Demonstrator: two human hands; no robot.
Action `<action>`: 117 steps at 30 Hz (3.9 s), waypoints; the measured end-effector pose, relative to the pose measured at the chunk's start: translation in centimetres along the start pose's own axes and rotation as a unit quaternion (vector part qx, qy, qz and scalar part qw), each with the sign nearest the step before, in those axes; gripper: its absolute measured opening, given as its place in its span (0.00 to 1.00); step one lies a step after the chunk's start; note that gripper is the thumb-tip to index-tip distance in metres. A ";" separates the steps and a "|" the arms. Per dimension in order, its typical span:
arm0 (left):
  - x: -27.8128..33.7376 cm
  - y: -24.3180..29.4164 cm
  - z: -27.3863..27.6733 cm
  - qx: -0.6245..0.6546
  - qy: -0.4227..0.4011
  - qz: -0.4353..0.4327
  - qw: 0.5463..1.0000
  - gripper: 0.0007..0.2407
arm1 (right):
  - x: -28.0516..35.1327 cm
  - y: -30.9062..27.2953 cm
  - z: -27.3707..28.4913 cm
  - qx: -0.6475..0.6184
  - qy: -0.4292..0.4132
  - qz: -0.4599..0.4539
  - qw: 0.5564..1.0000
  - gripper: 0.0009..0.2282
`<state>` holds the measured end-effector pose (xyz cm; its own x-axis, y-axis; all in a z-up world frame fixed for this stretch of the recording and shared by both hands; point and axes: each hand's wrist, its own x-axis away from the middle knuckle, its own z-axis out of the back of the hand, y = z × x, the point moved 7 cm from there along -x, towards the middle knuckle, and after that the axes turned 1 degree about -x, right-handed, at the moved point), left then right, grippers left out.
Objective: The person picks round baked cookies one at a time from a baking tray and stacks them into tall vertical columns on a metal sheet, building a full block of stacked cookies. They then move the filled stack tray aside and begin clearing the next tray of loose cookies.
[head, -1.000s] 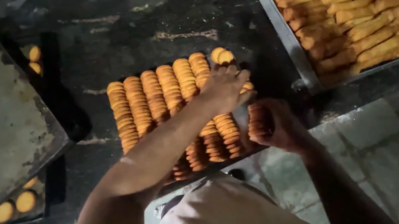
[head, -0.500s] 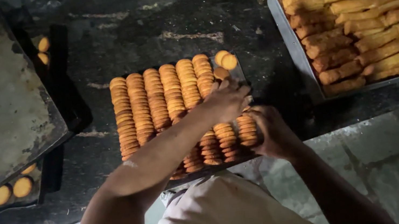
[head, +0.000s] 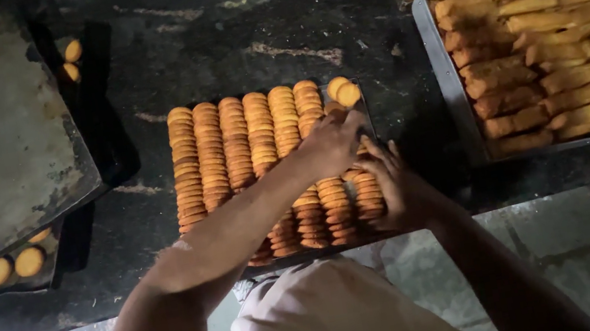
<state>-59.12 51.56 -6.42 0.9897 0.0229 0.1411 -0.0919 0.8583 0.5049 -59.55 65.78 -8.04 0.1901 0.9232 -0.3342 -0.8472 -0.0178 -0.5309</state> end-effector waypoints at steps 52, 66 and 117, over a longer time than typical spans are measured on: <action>-4.6 -0.6 2.0 -0.339 0.001 -0.114 0.934 0.17 | -0.7 -0.1 0.3 -0.043 -0.028 0.018 0.999 0.40; -8.5 -4.1 2.7 -0.233 0.032 -0.022 0.972 0.26 | -0.8 -0.4 0.4 -0.056 -0.025 0.014 0.998 0.38; -8.8 -4.9 1.4 -0.090 -0.037 -0.110 0.989 0.22 | -5.5 -1.3 2.7 0.145 -0.180 0.102 0.968 0.46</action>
<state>-67.59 46.46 -8.90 0.9722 -0.2062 0.1111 0.1518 0.9159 0.3717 -60.83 61.80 -3.42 -0.1365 0.9866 -0.0890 -0.9623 -0.1534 -0.2246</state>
